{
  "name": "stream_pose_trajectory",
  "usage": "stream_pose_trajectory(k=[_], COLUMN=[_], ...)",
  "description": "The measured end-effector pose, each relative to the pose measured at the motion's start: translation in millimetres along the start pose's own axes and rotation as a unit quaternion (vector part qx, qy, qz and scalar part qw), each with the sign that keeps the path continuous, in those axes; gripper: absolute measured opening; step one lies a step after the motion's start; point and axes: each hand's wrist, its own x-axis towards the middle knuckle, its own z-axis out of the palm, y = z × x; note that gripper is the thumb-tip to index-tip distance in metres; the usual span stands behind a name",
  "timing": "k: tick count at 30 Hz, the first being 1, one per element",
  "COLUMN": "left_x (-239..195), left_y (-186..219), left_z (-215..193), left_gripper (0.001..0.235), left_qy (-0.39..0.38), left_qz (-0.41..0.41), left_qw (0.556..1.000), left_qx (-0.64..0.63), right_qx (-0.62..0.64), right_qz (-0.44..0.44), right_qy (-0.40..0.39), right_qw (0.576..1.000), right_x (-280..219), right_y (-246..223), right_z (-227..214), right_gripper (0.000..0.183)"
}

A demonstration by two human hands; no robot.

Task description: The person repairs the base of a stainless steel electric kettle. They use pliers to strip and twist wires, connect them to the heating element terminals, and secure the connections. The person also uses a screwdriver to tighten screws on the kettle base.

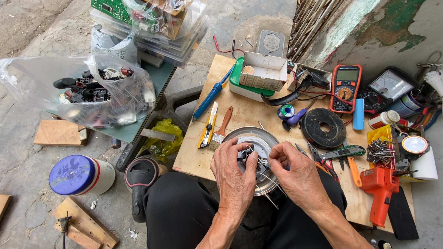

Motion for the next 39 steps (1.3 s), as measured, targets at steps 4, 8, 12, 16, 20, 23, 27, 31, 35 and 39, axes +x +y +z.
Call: stream_pose_trajectory(k=[4,8,12,16,20,23,27,31,35,39], left_x=[0.5,0.6,0.6,0.5,0.5,1.6,0.9,1.2,1.5,3.1], left_y=[0.8,-0.1,0.1,-1.6,-2.5,-3.1,-2.1,-4.7,-4.1,-5.2], left_z=[-0.8,-0.7,-0.6,0.5,1.5,0.7,1.0,3.3,2.3,1.8], left_gripper=[0.027,0.027,0.027,0.028,0.027,0.027,0.027,0.028,0.027,0.027], left_qy=[0.001,0.004,0.003,0.006,0.000,-0.003,-0.001,-0.007,0.001,-0.008], left_qz=[0.002,0.011,0.010,0.018,0.006,0.003,0.002,-0.006,0.006,0.001], left_qw=[1.000,1.000,1.000,1.000,1.000,1.000,1.000,1.000,1.000,1.000], left_qx=[0.001,0.002,0.003,0.005,0.004,0.004,0.003,0.005,0.005,-0.005], right_qx=[-0.020,-0.052,-0.087,-0.076,-0.071,-0.068,-0.069,-0.059,-0.078,-0.078], right_qz=[-0.057,-0.130,-0.196,-0.188,-0.178,-0.179,-0.194,-0.201,-0.196,-0.175], right_qy=[0.016,0.010,0.009,-0.008,-0.022,-0.027,-0.035,-0.034,-0.024,-0.008], right_qw=[0.998,0.990,0.977,0.979,0.981,0.981,0.978,0.977,0.977,0.981], right_x=[-2.0,-1.5,-0.5,1.6,5.0,6.3,4.1,4.9,5.1,7.5], right_y=[5.0,7.1,11.4,8.3,8.7,6.4,7.7,6.5,3.9,7.4], right_z=[1.8,2.1,3.2,0.4,-2.0,-2.6,-3.0,-0.9,2.1,5.4], right_gripper=[0.010,0.013,0.013,0.011,0.009,0.010,0.011,0.012,0.013,0.014])
